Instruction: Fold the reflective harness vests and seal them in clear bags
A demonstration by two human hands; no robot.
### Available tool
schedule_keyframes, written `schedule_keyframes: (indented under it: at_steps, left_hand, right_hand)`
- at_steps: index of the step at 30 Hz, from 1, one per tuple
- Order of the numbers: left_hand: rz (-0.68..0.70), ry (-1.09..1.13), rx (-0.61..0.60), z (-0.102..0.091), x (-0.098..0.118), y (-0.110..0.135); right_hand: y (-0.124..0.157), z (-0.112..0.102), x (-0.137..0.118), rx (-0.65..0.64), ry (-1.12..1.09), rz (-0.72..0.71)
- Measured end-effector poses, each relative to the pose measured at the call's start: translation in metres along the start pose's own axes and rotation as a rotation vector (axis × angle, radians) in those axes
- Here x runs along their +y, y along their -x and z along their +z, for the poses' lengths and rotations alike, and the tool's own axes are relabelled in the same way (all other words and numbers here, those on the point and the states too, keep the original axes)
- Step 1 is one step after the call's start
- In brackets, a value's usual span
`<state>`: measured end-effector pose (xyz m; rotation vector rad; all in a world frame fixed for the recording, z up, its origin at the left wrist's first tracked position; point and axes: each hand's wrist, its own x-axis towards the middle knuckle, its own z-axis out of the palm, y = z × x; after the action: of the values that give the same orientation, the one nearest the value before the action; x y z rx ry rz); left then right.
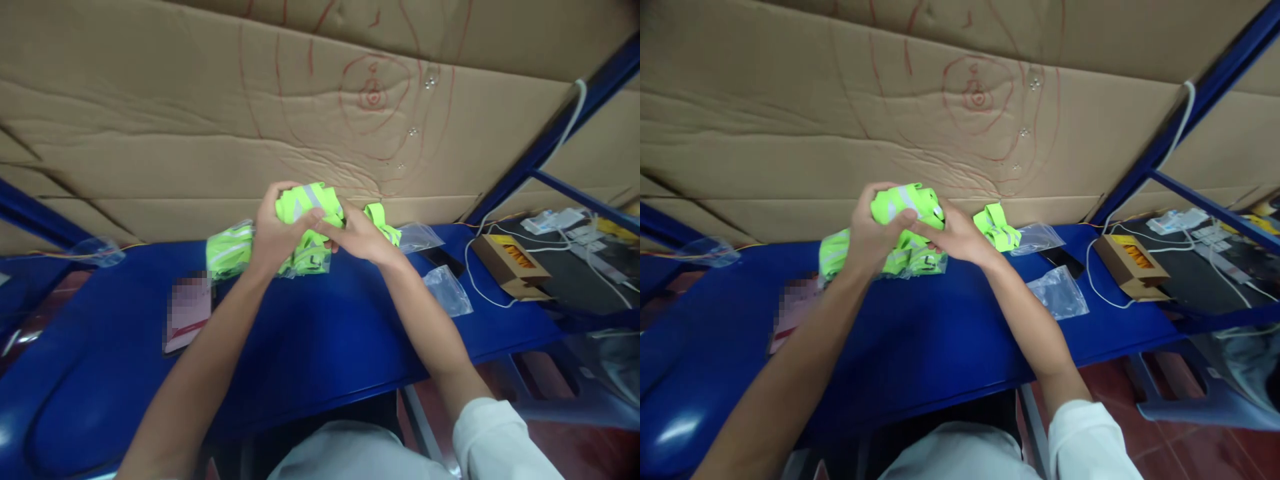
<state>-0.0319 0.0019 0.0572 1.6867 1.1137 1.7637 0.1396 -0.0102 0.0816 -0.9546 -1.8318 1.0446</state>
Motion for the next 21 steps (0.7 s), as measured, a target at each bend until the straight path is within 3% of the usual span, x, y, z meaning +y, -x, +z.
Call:
schedule_keyframes:
  at_steps: [3, 6, 8, 11, 13, 14, 15, 17, 18, 21]
  left_hand:
    - [-0.006, 0.078, -0.099, -0.005, 0.002, -0.001]
    - [-0.021, 0.148, -0.126, -0.006, 0.010, 0.004]
    - [-0.018, 0.139, -0.116, -0.002, 0.016, 0.010]
    - [-0.047, 0.095, -0.051, 0.006, 0.019, 0.015]
    - [-0.109, 0.130, -0.010, 0.009, 0.017, 0.014]
    - [-0.138, 0.159, 0.003, 0.010, 0.016, 0.012]
    - [-0.161, 0.183, 0.009, 0.010, 0.016, 0.010]
    - [-0.184, 0.206, 0.006, 0.008, 0.015, 0.007]
    - [-0.189, 0.210, 0.004, 0.007, 0.015, 0.006]
    - [-0.195, 0.232, -0.008, 0.006, 0.015, 0.005]
  right_hand:
    - [0.005, -0.001, -0.008, 0.032, 0.053, -0.011]
    - [0.015, 0.001, -0.021, 0.122, 0.220, -0.033]
    - [0.020, -0.002, -0.029, 0.118, 0.219, -0.032]
    - [0.024, -0.027, -0.029, -0.137, 0.092, -0.033]
    - [0.024, -0.064, -0.016, -0.298, 0.050, -0.008]
    - [0.024, -0.087, -0.004, -0.251, 0.062, 0.009]
    - [0.024, -0.111, 0.010, -0.092, 0.099, 0.022]
    - [0.025, -0.155, 0.045, 0.403, 0.205, 0.066]
    - [0.027, -0.172, 0.063, 0.521, 0.232, 0.080]
    - [0.035, -0.195, 0.113, 0.639, 0.281, 0.116]
